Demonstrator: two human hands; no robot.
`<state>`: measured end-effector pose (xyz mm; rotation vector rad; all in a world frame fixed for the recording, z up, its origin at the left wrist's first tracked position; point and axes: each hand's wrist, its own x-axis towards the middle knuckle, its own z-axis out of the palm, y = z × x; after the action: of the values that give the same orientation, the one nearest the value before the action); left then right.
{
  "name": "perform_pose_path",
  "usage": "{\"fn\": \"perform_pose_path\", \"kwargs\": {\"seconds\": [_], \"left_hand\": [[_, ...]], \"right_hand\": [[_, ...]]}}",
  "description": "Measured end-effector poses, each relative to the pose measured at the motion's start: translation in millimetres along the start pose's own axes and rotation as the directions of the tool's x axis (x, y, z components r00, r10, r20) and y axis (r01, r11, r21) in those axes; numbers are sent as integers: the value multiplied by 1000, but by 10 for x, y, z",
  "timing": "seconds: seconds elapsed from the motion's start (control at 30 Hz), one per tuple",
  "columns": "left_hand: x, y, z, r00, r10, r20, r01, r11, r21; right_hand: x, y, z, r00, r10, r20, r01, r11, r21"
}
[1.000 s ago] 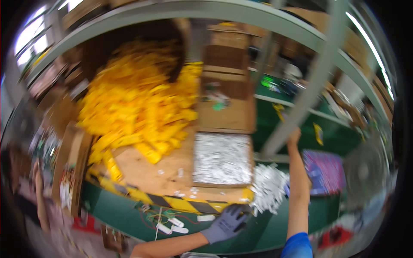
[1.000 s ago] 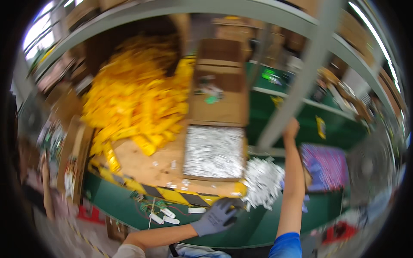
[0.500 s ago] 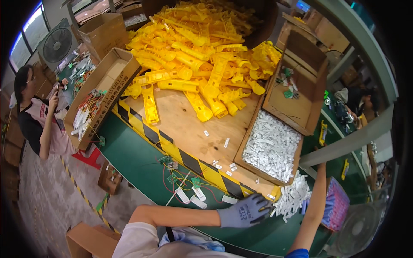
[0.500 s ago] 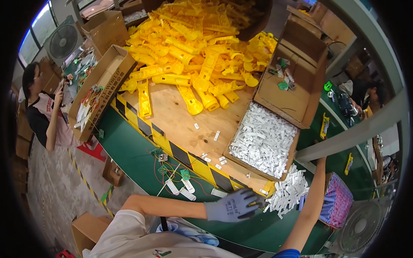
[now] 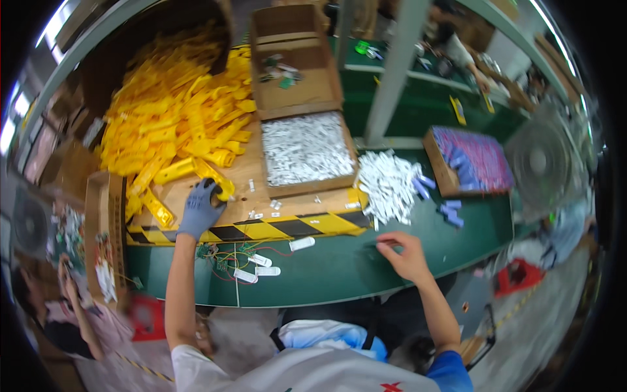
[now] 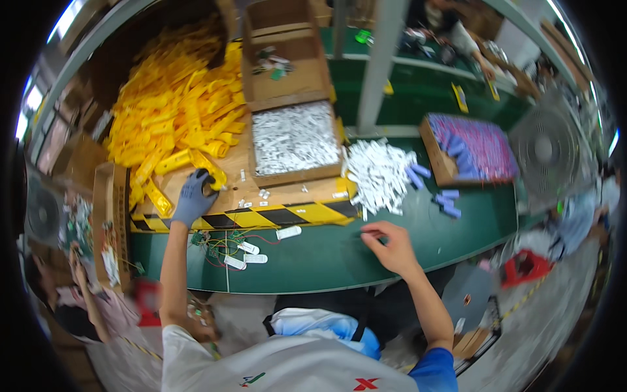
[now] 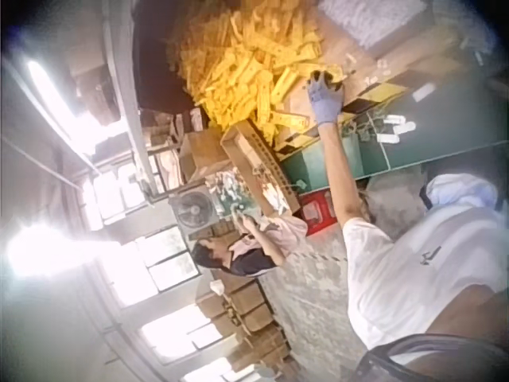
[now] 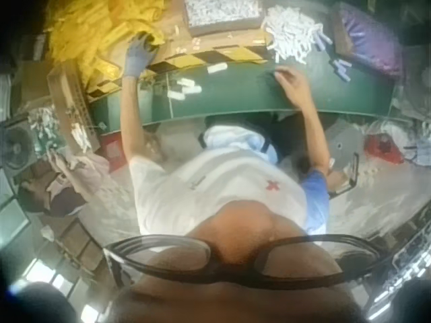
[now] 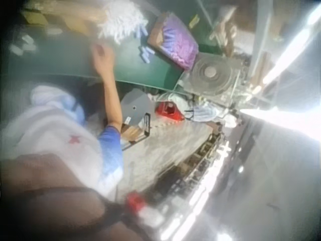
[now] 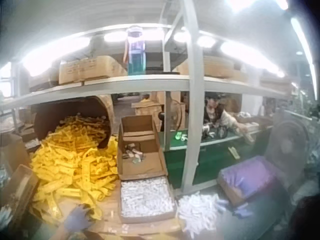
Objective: The person assembles flashlights by fitting circuit boards, batteries, and small plastic switch pieces into the flashlight casings by hand.
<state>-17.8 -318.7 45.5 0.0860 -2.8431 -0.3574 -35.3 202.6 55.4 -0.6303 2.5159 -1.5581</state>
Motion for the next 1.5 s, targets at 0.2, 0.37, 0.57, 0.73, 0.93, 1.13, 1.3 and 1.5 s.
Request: {"fn": "perform_pose_path", "kwargs": {"seconds": [0.2, 0.37, 0.57, 0.73, 0.93, 1.13, 1.3, 1.5], "left_hand": [[-412, 419, -280, 995, 54, 87, -54, 999, -4], [-702, 362, 18, 967, -145, -209, 157, 987, 42], [-874, 143, 15, 906, -358, -223, 386, 918, 93], [-821, 338, -166, 924, -308, -225, 328, 943, 56], [-604, 1448, -610, 968, 198, -154, -159, 959, 234], [-469, 2246, -675, 874, 471, 119, -481, 808, 339], [-431, 2326, -560, 838, 533, 114, -535, 762, 365], [-436, 2425, -563, 763, 636, 121, -638, 710, 298]], "right_hand": [[35, -218, 802, 962, -271, 37, 273, 951, -143], [215, -242, 1268, 933, -344, 108, 355, 827, -436], [87, -148, 1260, 929, -365, 61, 352, 822, -448], [130, -324, 919, 976, -209, 60, 212, 975, -59], [309, -559, 639, 915, -158, -372, 354, 755, 552], [451, -551, 638, 900, -359, -247, 383, 922, 53], [405, -480, 568, 937, -238, -255, 237, 971, -36], [356, -376, 607, 916, -275, -293, 251, 961, -117]]}}
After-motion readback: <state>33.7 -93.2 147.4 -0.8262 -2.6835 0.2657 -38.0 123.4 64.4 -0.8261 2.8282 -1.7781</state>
